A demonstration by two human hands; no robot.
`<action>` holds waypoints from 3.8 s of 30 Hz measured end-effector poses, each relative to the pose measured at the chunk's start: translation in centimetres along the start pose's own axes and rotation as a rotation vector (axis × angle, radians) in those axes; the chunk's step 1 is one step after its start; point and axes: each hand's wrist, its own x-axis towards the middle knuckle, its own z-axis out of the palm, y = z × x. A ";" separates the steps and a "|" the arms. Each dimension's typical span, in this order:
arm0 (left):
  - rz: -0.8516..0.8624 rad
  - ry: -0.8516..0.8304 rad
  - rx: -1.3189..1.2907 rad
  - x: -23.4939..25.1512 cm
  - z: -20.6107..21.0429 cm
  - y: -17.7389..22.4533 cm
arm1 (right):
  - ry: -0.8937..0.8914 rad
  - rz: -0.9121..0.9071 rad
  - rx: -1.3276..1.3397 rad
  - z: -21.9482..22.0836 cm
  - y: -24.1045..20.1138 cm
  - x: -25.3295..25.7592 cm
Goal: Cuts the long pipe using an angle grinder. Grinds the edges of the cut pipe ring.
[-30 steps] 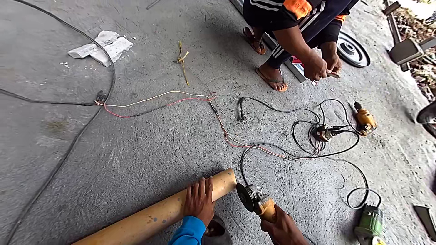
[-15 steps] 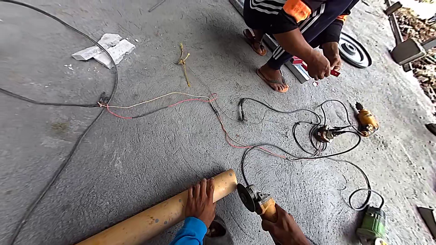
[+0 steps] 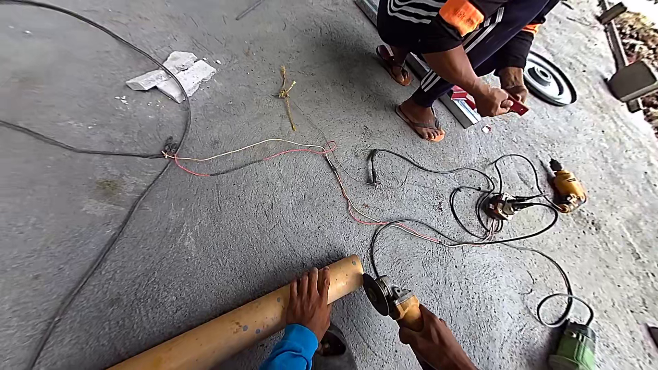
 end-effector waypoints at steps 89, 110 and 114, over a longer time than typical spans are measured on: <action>-0.098 -0.530 -0.202 6.8 -5.7 -4.2 | -0.025 -0.099 -0.028 -2.7 -2.9 3.6; -0.144 -0.539 -0.156 7.2 -5.1 -4.0 | -0.041 -0.034 -0.027 -4.1 -5.5 2.4; -0.147 -0.532 -0.153 7.1 -5.0 -3.9 | -0.040 -0.046 -0.027 -4.1 -5.4 2.7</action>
